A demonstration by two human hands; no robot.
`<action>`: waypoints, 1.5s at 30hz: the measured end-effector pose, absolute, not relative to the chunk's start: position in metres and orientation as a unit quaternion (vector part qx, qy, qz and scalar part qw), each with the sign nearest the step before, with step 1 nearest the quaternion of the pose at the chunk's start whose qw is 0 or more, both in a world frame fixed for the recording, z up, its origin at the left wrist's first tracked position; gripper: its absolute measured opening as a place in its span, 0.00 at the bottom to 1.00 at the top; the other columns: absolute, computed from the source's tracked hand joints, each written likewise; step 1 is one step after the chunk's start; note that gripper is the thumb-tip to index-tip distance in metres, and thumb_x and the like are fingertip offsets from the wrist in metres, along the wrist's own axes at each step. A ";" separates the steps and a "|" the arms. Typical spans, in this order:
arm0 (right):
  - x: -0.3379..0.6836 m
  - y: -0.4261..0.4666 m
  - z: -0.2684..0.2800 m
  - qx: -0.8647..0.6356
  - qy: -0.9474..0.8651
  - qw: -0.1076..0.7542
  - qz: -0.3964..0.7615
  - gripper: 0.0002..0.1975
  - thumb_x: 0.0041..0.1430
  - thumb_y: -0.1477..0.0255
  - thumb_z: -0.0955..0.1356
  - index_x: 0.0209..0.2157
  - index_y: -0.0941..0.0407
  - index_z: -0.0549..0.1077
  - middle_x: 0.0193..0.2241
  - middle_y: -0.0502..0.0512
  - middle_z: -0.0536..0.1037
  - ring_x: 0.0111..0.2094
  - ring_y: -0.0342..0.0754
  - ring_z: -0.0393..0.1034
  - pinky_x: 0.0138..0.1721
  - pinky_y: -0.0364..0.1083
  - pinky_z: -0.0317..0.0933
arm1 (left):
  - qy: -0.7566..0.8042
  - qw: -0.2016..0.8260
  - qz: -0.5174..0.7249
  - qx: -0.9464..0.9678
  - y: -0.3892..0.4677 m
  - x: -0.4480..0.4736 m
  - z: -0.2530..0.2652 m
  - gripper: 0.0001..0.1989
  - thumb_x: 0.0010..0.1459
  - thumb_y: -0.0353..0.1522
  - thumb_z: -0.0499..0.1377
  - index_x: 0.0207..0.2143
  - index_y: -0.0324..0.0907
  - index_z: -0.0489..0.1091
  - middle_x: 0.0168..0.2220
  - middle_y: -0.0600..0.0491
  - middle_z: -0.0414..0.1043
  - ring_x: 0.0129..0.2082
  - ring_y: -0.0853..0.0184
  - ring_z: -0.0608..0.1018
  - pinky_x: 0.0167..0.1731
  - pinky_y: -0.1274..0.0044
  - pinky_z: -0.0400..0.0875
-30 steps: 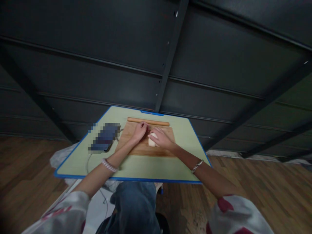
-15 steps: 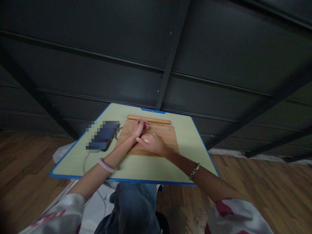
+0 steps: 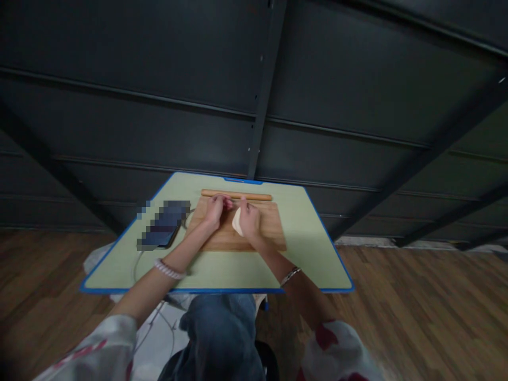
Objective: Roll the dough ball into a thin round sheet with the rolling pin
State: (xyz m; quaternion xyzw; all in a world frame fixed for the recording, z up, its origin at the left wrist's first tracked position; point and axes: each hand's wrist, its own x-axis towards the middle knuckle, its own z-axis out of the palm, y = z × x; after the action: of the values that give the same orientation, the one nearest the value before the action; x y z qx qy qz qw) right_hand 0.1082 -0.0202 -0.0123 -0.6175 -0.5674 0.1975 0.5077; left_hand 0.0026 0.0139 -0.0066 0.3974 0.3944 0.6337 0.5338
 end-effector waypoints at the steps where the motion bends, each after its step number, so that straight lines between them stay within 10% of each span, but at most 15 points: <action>1: 0.109 -0.018 -0.012 -0.643 -0.535 0.512 0.195 0.30 0.61 0.49 0.51 0.22 0.56 0.68 0.23 0.59 0.74 0.25 0.50 0.67 0.25 0.44 0.56 | 0.393 0.538 0.633 0.394 0.014 0.002 -0.006 0.06 0.48 0.29 0.49 0.23 0.39 0.64 0.17 0.57 0.66 0.17 0.74 0.69 0.22 0.81 0.64; 11: 0.175 -0.051 0.014 -0.561 -0.734 0.384 0.018 0.16 0.62 0.59 0.57 0.37 0.57 0.67 0.37 0.60 0.70 0.41 0.51 0.65 0.44 0.49 0.58 | 0.397 0.537 0.627 0.402 0.013 0.005 -0.007 0.07 0.50 0.28 0.49 0.24 0.38 0.65 0.16 0.56 0.67 0.17 0.74 0.70 0.21 0.82 0.63; 17: 0.195 -0.037 0.026 -0.547 -0.770 0.311 0.107 0.16 0.53 0.56 0.66 0.31 0.55 0.65 0.27 0.49 0.69 0.29 0.46 0.63 0.33 0.44 0.58 | 0.406 0.541 0.619 0.400 0.014 0.005 -0.006 0.07 0.52 0.30 0.51 0.24 0.39 0.65 0.17 0.56 0.67 0.17 0.73 0.71 0.21 0.81 0.64; 26: 0.162 -0.027 0.015 -0.449 -0.804 0.316 0.226 0.13 0.60 0.64 0.61 0.38 0.56 0.71 0.39 0.55 0.76 0.41 0.47 0.69 0.47 0.47 0.58 | 0.397 0.538 0.622 0.408 0.014 0.004 -0.006 0.07 0.49 0.29 0.49 0.23 0.39 0.65 0.16 0.56 0.67 0.17 0.73 0.70 0.21 0.81 0.64; 34: 0.153 -0.048 0.019 -0.455 -0.773 0.265 0.353 0.27 0.57 0.51 0.60 0.23 0.58 0.74 0.19 0.51 0.72 0.21 0.42 0.62 0.23 0.41 0.55 | 0.411 0.535 0.613 0.411 0.012 0.004 -0.005 0.08 0.48 0.28 0.48 0.23 0.39 0.66 0.17 0.56 0.67 0.18 0.72 0.70 0.20 0.81 0.63; 45: 0.130 -0.013 0.012 -0.474 -0.740 0.311 0.362 0.25 0.50 0.49 0.63 0.15 0.56 0.64 0.14 0.48 0.66 0.18 0.41 0.56 0.21 0.42 0.51 | 0.419 0.515 0.620 0.419 0.012 0.010 -0.004 0.09 0.48 0.27 0.48 0.22 0.39 0.66 0.17 0.56 0.67 0.19 0.71 0.70 0.21 0.80 0.63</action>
State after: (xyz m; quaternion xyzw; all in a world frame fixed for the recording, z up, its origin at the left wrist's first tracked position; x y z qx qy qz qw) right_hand 0.1298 -0.0128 0.0124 -0.4741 -0.7400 0.3622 0.3105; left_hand 0.0100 0.0122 -0.0040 0.4185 0.4190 0.6200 0.5146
